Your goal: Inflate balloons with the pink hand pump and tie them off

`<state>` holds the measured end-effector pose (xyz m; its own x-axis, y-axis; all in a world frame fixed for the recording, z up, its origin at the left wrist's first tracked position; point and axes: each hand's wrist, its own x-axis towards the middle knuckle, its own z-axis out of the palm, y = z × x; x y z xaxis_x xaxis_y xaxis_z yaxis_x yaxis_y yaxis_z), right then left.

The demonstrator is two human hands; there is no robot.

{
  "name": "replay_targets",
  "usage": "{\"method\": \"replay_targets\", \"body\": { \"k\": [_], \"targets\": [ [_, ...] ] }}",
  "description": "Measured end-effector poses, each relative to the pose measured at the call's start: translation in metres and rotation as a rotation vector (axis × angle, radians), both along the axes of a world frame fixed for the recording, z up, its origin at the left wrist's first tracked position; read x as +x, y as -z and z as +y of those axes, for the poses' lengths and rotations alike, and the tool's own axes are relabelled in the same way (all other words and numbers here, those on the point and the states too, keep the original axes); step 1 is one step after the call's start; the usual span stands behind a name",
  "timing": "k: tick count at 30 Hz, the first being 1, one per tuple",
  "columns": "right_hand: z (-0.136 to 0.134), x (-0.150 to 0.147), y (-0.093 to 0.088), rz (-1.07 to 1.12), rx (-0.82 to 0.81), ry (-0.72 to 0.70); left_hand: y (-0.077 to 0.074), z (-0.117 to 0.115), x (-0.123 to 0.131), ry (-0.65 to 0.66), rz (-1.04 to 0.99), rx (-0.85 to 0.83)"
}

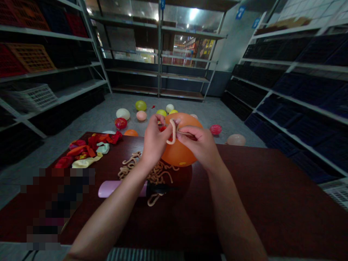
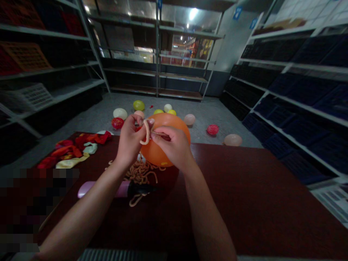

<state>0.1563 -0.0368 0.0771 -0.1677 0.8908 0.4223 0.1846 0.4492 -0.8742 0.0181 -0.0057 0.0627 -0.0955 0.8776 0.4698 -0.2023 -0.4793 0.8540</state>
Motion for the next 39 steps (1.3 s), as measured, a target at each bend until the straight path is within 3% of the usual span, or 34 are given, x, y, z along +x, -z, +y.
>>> {"method": "replay_targets", "body": {
  "k": [7,11,17,25,31,35,39],
  "targets": [
    [0.0,0.004,-0.002,0.002,0.037,0.056,-0.002,0.001,-0.004,0.274,-0.126,-0.148],
    [0.005,0.012,0.0,0.022,0.108,0.167,0.001,0.001,-0.004,0.322,0.032,-0.001],
    [0.005,0.008,0.004,-0.096,0.235,0.313,0.003,-0.002,0.0,0.133,0.317,0.329],
    [0.003,-0.008,0.009,-0.181,0.374,0.483,0.001,-0.014,0.0,-0.327,0.613,0.395],
    [0.005,-0.011,0.014,-0.263,0.529,0.586,0.003,-0.011,-0.001,-0.432,0.82,0.504],
    [0.007,-0.012,0.017,-0.292,0.591,0.628,0.003,-0.012,0.001,-0.487,0.88,0.426],
    [0.008,-0.013,0.019,-0.309,0.594,0.604,-0.003,-0.016,0.0,-0.425,0.891,0.343]
  ]
}}
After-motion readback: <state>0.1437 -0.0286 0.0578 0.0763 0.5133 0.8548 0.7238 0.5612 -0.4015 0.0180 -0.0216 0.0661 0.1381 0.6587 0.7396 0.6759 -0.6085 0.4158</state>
